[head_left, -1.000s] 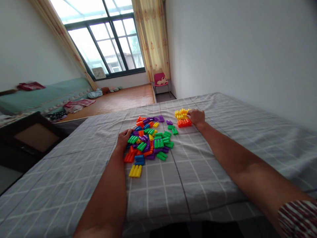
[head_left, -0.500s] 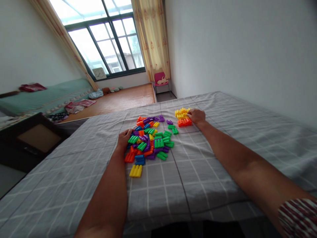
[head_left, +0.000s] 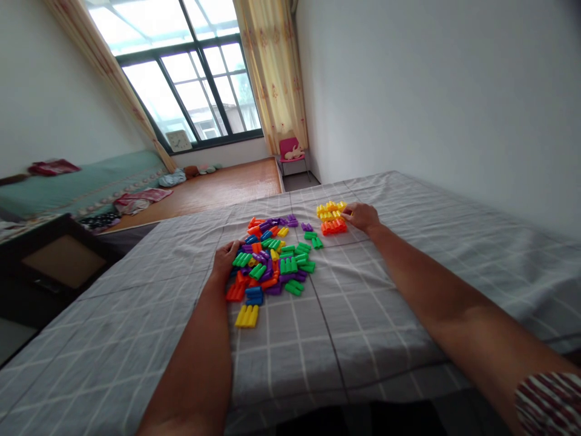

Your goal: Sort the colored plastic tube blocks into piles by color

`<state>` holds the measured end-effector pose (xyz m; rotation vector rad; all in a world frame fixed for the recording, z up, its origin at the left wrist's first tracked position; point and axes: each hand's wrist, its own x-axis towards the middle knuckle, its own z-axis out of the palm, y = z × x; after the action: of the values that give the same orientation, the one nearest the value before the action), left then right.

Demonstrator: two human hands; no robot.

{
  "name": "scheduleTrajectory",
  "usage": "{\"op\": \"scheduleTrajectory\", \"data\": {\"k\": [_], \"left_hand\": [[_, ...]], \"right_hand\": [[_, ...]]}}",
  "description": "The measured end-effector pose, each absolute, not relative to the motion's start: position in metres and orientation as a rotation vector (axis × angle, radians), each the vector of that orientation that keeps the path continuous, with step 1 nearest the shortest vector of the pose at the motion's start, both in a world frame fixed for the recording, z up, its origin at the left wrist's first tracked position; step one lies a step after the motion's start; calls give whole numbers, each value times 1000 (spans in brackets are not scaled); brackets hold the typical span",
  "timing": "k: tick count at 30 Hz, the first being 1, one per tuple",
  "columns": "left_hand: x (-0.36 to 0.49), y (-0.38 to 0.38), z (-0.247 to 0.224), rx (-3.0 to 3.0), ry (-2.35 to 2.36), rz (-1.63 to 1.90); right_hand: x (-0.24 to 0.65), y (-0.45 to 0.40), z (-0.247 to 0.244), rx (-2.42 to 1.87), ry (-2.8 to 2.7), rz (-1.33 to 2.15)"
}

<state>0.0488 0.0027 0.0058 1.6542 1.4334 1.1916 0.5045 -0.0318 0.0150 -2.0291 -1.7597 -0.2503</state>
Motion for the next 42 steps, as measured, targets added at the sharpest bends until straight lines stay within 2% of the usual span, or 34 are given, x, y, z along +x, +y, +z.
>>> {"op": "scheduleTrajectory", "data": {"k": [5,11,19,26,33,42], "left_hand": [[51,-1,9,1624,1416,1187],[52,-1,10,1644,1433,1194],[48,4,5,1679,1453,1170],[48,7,-1,1625,1423,1188],[45,14,-3,1417,1355,1346],[44,13,-5,1436,1392,1421]], "right_hand": [[541,-26,6,-2123,-1448,-197],[564,-16,-13,-2031,-1498,242],[541,-13,-16,-2043,-1571,15],[542,-10,-21,-2011,-1644,-48],[542,-9,-14,-1894,-1567,-180],[551,-10,-21,-1976,-1266,-49]]}}
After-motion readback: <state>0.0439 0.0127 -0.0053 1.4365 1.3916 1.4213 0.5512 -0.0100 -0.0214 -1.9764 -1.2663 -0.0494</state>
